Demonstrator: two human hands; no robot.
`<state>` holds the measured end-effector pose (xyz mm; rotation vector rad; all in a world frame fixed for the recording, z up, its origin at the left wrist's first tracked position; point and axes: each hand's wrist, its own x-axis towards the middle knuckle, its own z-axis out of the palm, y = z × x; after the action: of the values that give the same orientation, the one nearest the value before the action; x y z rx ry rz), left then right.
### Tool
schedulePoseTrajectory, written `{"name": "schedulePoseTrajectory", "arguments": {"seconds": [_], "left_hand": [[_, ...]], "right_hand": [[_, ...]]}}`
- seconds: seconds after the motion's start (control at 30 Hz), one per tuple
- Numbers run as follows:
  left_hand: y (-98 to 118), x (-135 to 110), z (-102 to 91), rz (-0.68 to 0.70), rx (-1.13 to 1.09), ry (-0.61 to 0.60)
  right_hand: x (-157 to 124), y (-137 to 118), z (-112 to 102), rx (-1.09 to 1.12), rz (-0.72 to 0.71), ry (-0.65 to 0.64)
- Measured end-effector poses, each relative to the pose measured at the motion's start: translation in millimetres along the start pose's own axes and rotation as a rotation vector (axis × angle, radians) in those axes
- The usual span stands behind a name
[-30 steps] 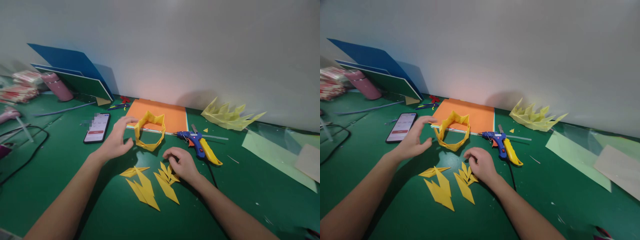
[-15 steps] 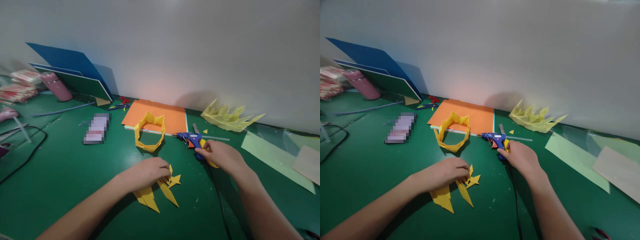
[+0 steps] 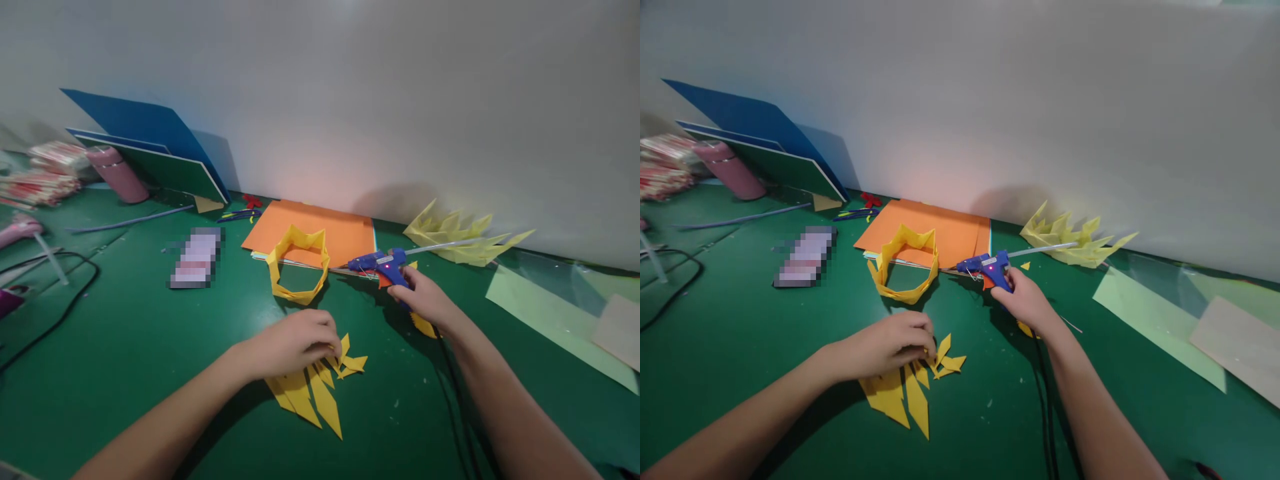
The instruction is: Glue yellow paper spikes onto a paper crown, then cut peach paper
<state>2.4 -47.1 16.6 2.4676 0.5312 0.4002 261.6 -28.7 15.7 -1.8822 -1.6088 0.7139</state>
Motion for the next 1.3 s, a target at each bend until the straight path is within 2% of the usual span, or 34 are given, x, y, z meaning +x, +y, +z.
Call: {"name": "schedulePoseTrajectory", "arguments": {"seconds": [0.13, 0.2, 0.27, 0.37, 0.43, 0.67, 0.83, 0.93, 1.03, 1.13, 1.2, 1.3], "left_hand": [[6, -1, -18.1, -0.067, -0.169, 0.164], [8, -3, -28.2, -0.171, -0.256, 0.319], [9, -6, -37.6, -0.326, -0.356, 0.499], [7, -8, -47.0, -0.472, -0.446, 0.705], [5, -9, -49.4, -0.505, -0.472, 0.760], [4, -9, -48.8, -0.531, -0.442, 0.722], [10, -10, -46.9, -0.425, -0.505, 0.674], [14, -10, -46.2, -0.370, -0.468, 0.544], [19, -9, -47.5, -0.321, -0.300, 0.371], [22, -9, -49.2, -0.298, -0.214, 0.286], [23, -10, -50.0, -0.295, -0.227, 0.291], [23, -10, -50.2, -0.330, -0.301, 0.376]], "right_hand": [[0, -3, 11, 0.432, 0.053, 0.001], [-3, -6, 18, 0.651, 0.050, -0.029], [-9, -9, 24, 0.814, -0.001, -0.137], [-18, -13, 31, 0.871, -0.078, -0.330], [-23, -14, 34, 0.863, -0.119, -0.391], [-27, -6, 42, 0.891, -0.158, -0.477], [-25, -5, 44, 1.018, -0.154, -0.333], [-24, -6, 45, 1.059, -0.162, -0.300], [-23, -6, 47, 1.090, -0.170, -0.293], [-23, -6, 49, 1.098, -0.184, -0.280], [-23, -6, 50, 1.092, -0.190, -0.275], [-24, -7, 51, 1.082, -0.201, -0.272]]}}
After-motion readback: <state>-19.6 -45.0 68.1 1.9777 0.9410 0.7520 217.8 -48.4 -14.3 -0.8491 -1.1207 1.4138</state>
